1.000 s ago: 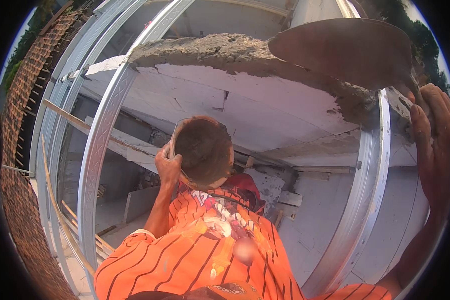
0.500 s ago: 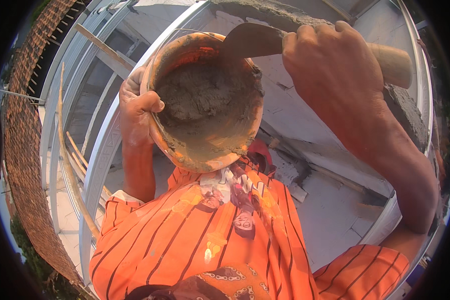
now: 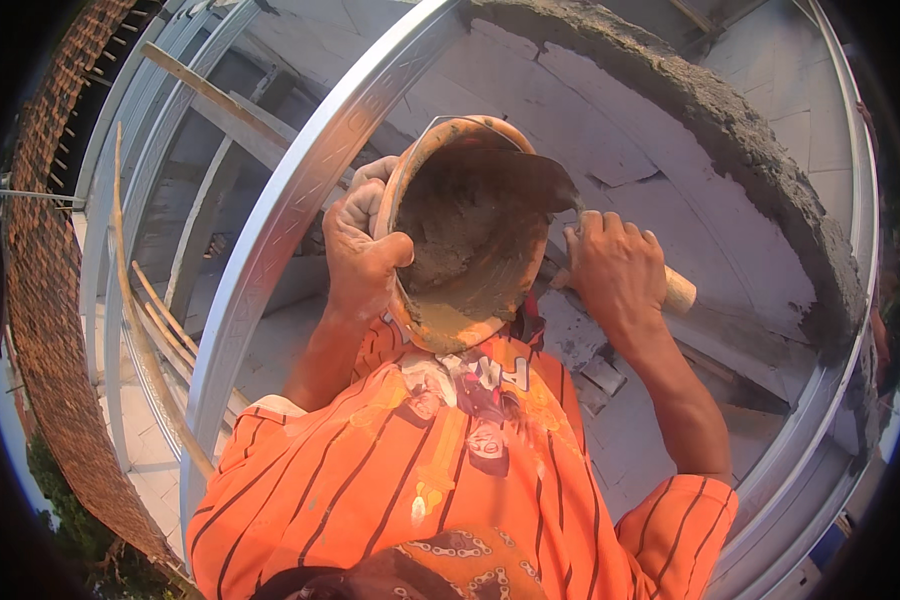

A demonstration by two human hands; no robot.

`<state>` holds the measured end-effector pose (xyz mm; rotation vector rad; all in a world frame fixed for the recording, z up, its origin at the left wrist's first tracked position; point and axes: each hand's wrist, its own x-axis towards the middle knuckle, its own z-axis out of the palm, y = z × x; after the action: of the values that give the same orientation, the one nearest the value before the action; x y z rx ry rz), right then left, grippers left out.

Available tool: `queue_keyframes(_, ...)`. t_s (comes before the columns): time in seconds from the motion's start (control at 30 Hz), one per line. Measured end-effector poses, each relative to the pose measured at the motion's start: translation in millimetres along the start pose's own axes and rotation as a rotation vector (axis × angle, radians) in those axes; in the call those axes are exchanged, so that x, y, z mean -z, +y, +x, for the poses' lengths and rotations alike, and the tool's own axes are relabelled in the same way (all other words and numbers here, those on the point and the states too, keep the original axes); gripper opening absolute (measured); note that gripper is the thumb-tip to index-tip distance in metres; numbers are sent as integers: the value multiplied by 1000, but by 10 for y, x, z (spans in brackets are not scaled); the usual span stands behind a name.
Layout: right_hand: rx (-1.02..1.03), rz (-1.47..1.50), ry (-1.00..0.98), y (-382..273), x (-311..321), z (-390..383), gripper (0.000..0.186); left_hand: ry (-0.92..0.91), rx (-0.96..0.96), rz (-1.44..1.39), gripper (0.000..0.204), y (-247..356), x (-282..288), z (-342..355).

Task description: The person scoops cement from a bucket using a trowel and applies it to a metal frame on a roof structure. They smooth the cement along the frame and occasionally adjust a wooden plank used as a guide.

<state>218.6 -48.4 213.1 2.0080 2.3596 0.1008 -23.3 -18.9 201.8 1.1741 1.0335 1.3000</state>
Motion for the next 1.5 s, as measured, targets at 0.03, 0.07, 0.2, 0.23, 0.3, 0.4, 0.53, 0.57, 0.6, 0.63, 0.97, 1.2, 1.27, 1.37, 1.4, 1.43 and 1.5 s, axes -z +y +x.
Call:
queue_keyframes(0.03, -78, 71, -136, 29, -102, -2, 30, 5, 37, 28, 16, -9, -60, -38)
queue_keyframes(0.07, -117, 178, -284, 7, -278, -52, 32, -3, 91, 41, 16, -1, -139, -75)
queue_keyframes(0.2, -109, 640, -595, -273, -635, -279, 34, -4, 54, -29, 16, -180, -166, -35)
queue_keyframes(0.23, -68, 692, -585, -392, -623, -292, 33, 6, 54, -70, 16, -206, -177, -22)
queue_keyframes(0.3, -27, 779, -601, -447, -509, -247, 33, -29, -56, 9, 12, -238, -29, 0)
queue_keyframes(0.4, 1, 739, -487, -282, -255, -151, 30, 151, 79, -224, 9, -203, 88, -100)
queue_keyframes(0.53, 134, 536, -25, -132, -347, -208, 18, 220, 25, -127, 9, -235, 126, -203)
queue_keyframes(0.57, 227, 422, 47, -62, -493, -176, 17, 236, 26, -122, 8, -247, 116, -216)
queue_keyframes(0.6, 317, 309, 119, -4, -614, -159, 17, 236, 4, -108, 8, -241, 85, -219)
queue_keyframes(0.63, 382, 242, 181, 40, -687, -166, 17, 235, -17, -93, 8, -217, 37, -211)
queue_keyframes(0.97, 50, 323, -629, 90, -388, 37, 29, 95, -185, 185, 25, -157, -306, -139)
queue_keyframes(1.2, 58, 657, -541, 35, -219, -133, 22, 158, -121, 71, 14, -143, -233, -133)
queue_keyframes(1.27, 125, 563, -324, 121, -298, -171, 19, 206, -90, 17, 11, -161, -182, -192)
queue_keyframes(1.37, 314, 365, 95, 193, -634, -211, 19, 216, -81, 28, 8, -204, -181, -195)
queue_keyframes(1.4, 357, 326, 152, 196, -672, -210, 18, 201, -84, 38, 8, -211, -196, -201)
queue_keyframes(1.43, 398, 286, 210, 205, -689, -213, 17, 184, -86, 47, 8, -203, -231, -198)
queue_keyframes(1.5, 341, 311, 187, 348, -589, -222, 18, 162, -63, 79, 8, -202, -219, -190)
